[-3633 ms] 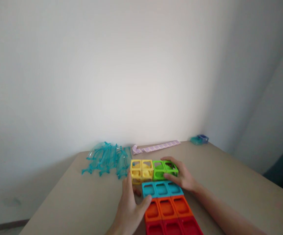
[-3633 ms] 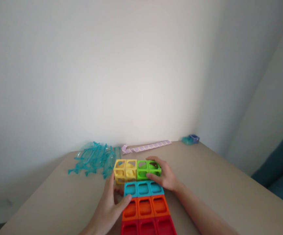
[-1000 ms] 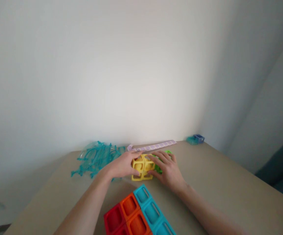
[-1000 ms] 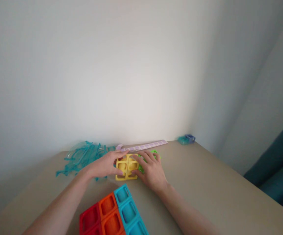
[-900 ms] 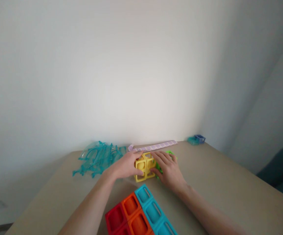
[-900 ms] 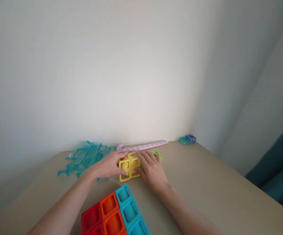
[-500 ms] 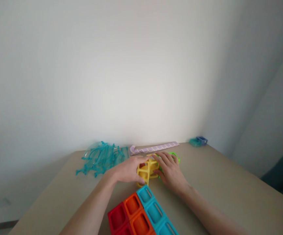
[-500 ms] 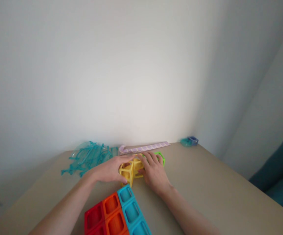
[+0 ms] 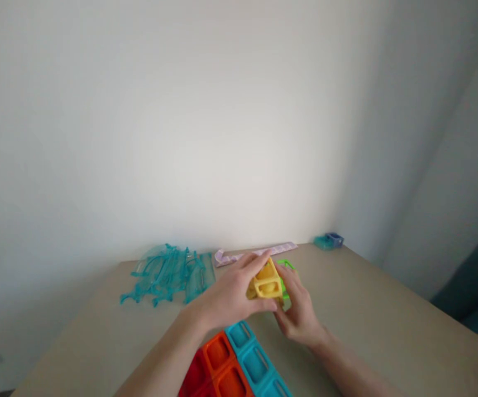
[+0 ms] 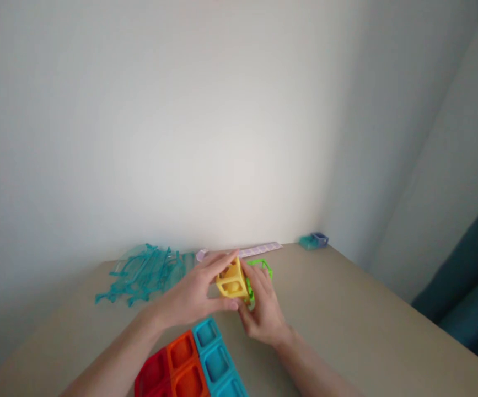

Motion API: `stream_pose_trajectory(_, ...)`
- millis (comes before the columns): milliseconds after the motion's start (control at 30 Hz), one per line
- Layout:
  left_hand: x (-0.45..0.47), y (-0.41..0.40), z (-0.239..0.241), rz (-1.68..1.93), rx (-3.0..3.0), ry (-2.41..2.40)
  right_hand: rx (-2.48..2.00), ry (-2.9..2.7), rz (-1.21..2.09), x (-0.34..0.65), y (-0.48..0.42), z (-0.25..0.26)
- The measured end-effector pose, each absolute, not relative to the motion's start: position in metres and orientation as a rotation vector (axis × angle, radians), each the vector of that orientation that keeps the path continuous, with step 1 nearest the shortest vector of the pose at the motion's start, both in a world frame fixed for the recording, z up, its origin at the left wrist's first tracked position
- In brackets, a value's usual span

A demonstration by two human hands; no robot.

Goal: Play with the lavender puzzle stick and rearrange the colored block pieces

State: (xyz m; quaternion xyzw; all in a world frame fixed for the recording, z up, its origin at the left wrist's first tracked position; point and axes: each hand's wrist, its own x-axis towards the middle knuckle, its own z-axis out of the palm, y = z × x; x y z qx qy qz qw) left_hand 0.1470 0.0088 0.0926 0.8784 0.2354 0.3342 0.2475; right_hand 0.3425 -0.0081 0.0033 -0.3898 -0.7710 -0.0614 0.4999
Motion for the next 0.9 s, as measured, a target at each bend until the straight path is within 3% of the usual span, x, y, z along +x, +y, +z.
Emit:
stream_pose_trajectory(233,0.133,0.022,0.086,0.753,2.456,0.919,-1.033,-1.199,0.139,0.411,0.036,-0.009)
stream_pose_trajectory(367,0.127,0.028,0.082,0.514,2.483,0.941,-1.12,-1.368,0.392,0.443,0.051,-0.018)
stream_pose_trajectory(533,0.13,0.027,0.078,0.516,2.471,0.866,-1.15,-1.585,0.61,0.44,0.046,-0.024)
stream_pose_trajectory(767,0.126,0.034,0.071,0.562,2.491,0.884,-1.082,-1.656,0.529,0.432,0.039,-0.02)
stream_pose_trajectory(900,0.122,0.039,0.067,0.582,2.467,0.94,-1.12,-1.712,0.123,0.421,0.028,-0.004)
